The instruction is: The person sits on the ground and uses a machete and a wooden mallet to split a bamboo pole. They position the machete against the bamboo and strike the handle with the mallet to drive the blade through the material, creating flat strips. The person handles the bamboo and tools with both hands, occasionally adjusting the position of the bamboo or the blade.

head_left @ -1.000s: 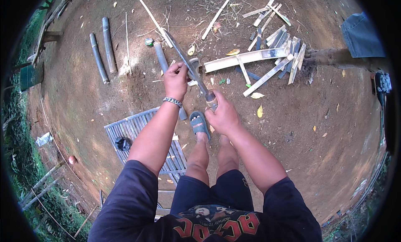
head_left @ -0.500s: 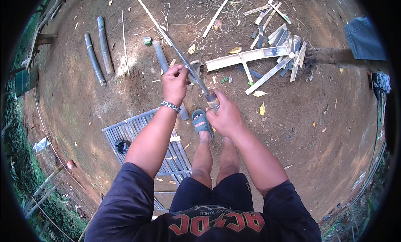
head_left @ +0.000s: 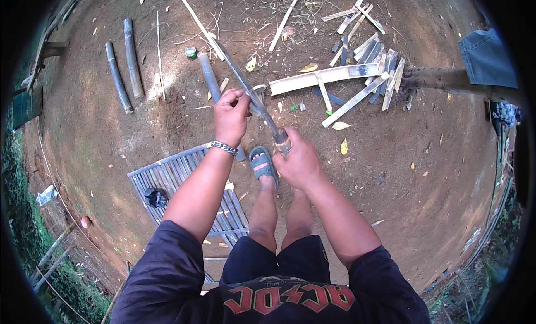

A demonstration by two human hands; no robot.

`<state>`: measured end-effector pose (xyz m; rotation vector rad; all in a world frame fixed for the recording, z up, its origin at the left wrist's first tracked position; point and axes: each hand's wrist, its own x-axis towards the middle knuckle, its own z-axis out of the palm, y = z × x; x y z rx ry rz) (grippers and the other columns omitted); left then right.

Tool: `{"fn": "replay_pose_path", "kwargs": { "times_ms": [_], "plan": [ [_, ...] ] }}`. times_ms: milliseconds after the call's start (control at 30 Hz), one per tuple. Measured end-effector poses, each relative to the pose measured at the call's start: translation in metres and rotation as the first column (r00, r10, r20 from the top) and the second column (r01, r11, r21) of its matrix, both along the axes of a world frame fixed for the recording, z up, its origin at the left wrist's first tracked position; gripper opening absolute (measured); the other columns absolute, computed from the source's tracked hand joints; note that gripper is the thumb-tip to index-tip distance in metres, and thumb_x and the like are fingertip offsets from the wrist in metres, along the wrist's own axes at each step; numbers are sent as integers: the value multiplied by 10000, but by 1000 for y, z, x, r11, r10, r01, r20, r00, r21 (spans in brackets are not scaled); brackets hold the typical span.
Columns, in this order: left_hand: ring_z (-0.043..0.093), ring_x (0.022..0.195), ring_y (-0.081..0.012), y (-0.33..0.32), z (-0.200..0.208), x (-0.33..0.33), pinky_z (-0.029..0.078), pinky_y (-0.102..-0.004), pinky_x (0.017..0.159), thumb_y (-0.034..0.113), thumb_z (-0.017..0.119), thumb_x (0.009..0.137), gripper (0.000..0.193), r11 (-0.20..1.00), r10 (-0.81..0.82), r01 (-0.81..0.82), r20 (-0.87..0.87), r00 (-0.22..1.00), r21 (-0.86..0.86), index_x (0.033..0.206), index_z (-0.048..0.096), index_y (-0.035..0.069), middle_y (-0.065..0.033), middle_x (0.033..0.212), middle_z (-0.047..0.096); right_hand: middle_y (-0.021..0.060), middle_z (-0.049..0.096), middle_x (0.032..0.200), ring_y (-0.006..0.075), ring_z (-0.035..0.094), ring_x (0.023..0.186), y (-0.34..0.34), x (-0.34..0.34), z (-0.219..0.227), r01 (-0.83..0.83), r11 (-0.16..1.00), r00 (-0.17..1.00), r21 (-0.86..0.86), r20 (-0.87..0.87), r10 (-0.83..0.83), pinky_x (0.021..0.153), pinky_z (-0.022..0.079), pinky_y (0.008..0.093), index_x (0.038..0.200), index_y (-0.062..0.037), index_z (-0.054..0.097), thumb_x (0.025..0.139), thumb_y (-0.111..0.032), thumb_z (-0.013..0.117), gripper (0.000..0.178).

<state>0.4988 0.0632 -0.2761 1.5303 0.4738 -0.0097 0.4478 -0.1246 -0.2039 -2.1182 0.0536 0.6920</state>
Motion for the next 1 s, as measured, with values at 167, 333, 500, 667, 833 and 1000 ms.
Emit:
{"fn": "replay_pose_path", "kwargs": {
  "times_ms": [167,333,500,667,833,1000],
  "plan": [
    [623,717,-85,1,2,-2,506,-232,591,99,673,961,159,1000,2,-2,4,1000,8,999,722,-47,-29,991,633,277,699,1045,470,675,995,0,-5,-2,21,1000,999,21,46,-21,881,532,525,1344,-7,528,823,-159,688,566],
    [622,719,-89,4,-3,-5,506,-232,589,100,670,964,162,1000,-8,8,5,1000,-2,995,724,-49,-34,1005,635,281,700,1046,475,675,994,0,-6,-1,2,1000,999,-6,34,-2,885,532,527,1342,-10,528,826,-175,687,564],
    [622,741,-88,4,0,-6,507,-228,591,104,665,968,166,1000,-12,12,8,1000,14,988,723,-50,-35,1017,634,283,700,1042,474,677,993,0,-5,2,4,1000,1000,5,20,-4,886,535,524,1336,-6,532,827,-175,690,559],
    [615,746,-84,5,-2,-6,502,-228,589,95,660,970,161,1000,-7,7,14,1000,-1,971,716,-55,-32,1008,626,275,702,1048,468,680,989,1,-7,0,15,1000,999,21,36,-16,881,537,522,1320,-7,545,825,-167,697,542],
    [605,723,-81,6,-6,-6,499,-230,587,83,650,973,157,1000,-6,6,34,999,-4,950,706,-62,-26,976,612,260,703,1061,465,680,987,1,-4,4,2,1000,998,11,65,-3,879,537,523,1312,-9,549,829,-158,698,527],
    [603,705,-78,5,-5,-4,495,-231,582,78,648,973,157,1000,-5,5,30,1000,18,947,704,-67,-25,955,618,264,697,1073,462,676,1004,1,-1,11,-20,999,999,-27,34,21,889,535,519,1324,-11,539,829,-153,699,539]
  ]
}}
